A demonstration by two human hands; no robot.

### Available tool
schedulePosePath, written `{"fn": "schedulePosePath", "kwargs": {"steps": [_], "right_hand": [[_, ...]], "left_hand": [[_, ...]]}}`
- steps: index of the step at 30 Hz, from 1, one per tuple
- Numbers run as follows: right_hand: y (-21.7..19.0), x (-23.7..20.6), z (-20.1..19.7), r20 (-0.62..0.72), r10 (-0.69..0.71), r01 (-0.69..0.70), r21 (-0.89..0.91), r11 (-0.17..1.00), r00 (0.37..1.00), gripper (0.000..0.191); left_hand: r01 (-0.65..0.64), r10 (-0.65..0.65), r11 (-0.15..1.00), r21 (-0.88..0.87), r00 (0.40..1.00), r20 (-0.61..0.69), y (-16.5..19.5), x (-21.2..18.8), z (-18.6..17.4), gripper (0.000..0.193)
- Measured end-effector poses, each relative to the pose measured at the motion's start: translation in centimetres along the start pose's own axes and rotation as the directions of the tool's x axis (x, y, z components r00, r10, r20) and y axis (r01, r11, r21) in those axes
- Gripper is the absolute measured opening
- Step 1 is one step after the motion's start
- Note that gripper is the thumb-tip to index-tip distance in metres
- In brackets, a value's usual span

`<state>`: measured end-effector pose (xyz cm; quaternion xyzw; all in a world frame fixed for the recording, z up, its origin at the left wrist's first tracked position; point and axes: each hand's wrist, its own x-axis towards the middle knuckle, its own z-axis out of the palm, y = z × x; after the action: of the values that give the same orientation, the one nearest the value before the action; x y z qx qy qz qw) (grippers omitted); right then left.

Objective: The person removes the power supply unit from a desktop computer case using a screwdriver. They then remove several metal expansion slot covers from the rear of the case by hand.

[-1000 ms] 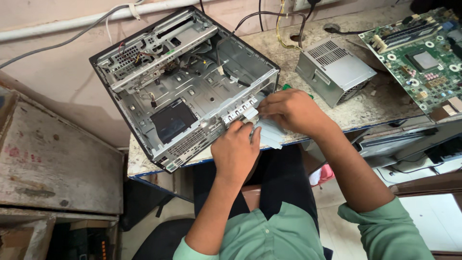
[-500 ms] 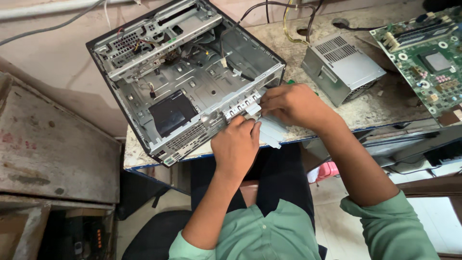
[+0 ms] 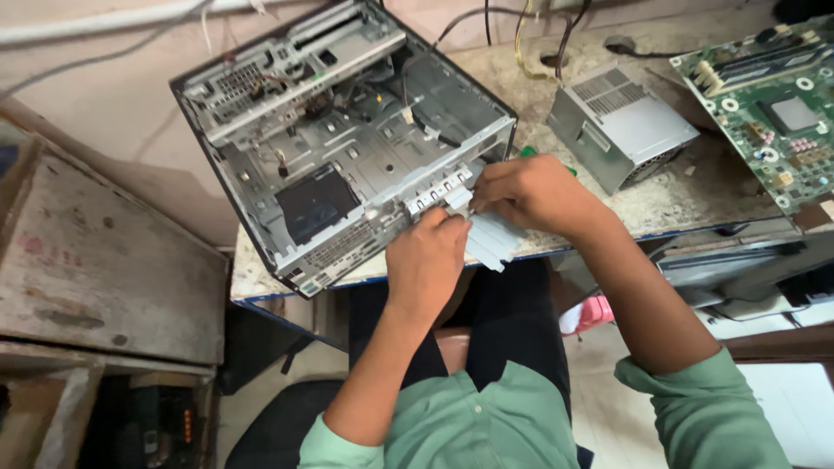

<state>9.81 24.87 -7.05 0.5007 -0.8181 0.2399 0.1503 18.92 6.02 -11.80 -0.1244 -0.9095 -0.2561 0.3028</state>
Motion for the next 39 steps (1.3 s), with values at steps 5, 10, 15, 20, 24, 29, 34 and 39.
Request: {"fn": "schedulePosePath", "kwargs": {"steps": [5,10,15,20,24,29,34,39], "right_hand": [[-1.3,0.1,-1.7,-0.001,0.026,-0.026,-0.016,1.0,1.0,0.018],[-3.2,0.5,-4.2,-0.034,-0.038,0.037,-0.041,0.998,0.999,0.022],[-4.7,0.9,-6.2,-0.149,-0.115,0.099,-0.107,0.989,0.982,0.02],[-5.2,2.4,-6.9,-0.221,-0.157,0.111,-0.204,0.973,0.963,0.019],[-4.9,3.5,-6.9,-0.257,-0.183,0.13,-0.207,0.97,0.949,0.021],[-4.4,5.0,-6.7,-0.324,-0.225,0.167,-0.197,0.966,0.919,0.02],[-4.2,6.5,-6.1,-0.372,-0.267,0.175,-0.262,0.949,0.889,0.02],[-3.6,7.4,-5.5,-0.435,-0.3,0.15,-0.346,0.926,0.849,0.018]], "left_hand": [[-0.065,0.065,0.998,0.001,0.998,-0.011,1.0,0.4,-1.3,0.012],[-0.143,0.146,0.989,0.043,0.987,-0.069,2.1,1.1,-3.6,0.01],[-0.255,0.28,0.95,0.178,0.951,-0.132,2.7,2.0,-7.2,0.008],[-0.306,0.351,0.926,0.219,0.913,-0.207,2.1,3.9,-10.5,0.008],[-0.332,0.403,0.901,0.28,0.879,-0.253,1.2,5.3,-12.1,0.008],[-0.312,0.43,0.859,0.406,0.87,-0.242,0.2,6.8,-12.8,0.011],[-0.315,0.452,0.839,0.444,0.857,-0.246,-1.0,7.3,-13.1,0.009],[-0.293,0.462,0.81,0.508,0.852,-0.246,-1.9,8.1,-13.3,0.01]]}}
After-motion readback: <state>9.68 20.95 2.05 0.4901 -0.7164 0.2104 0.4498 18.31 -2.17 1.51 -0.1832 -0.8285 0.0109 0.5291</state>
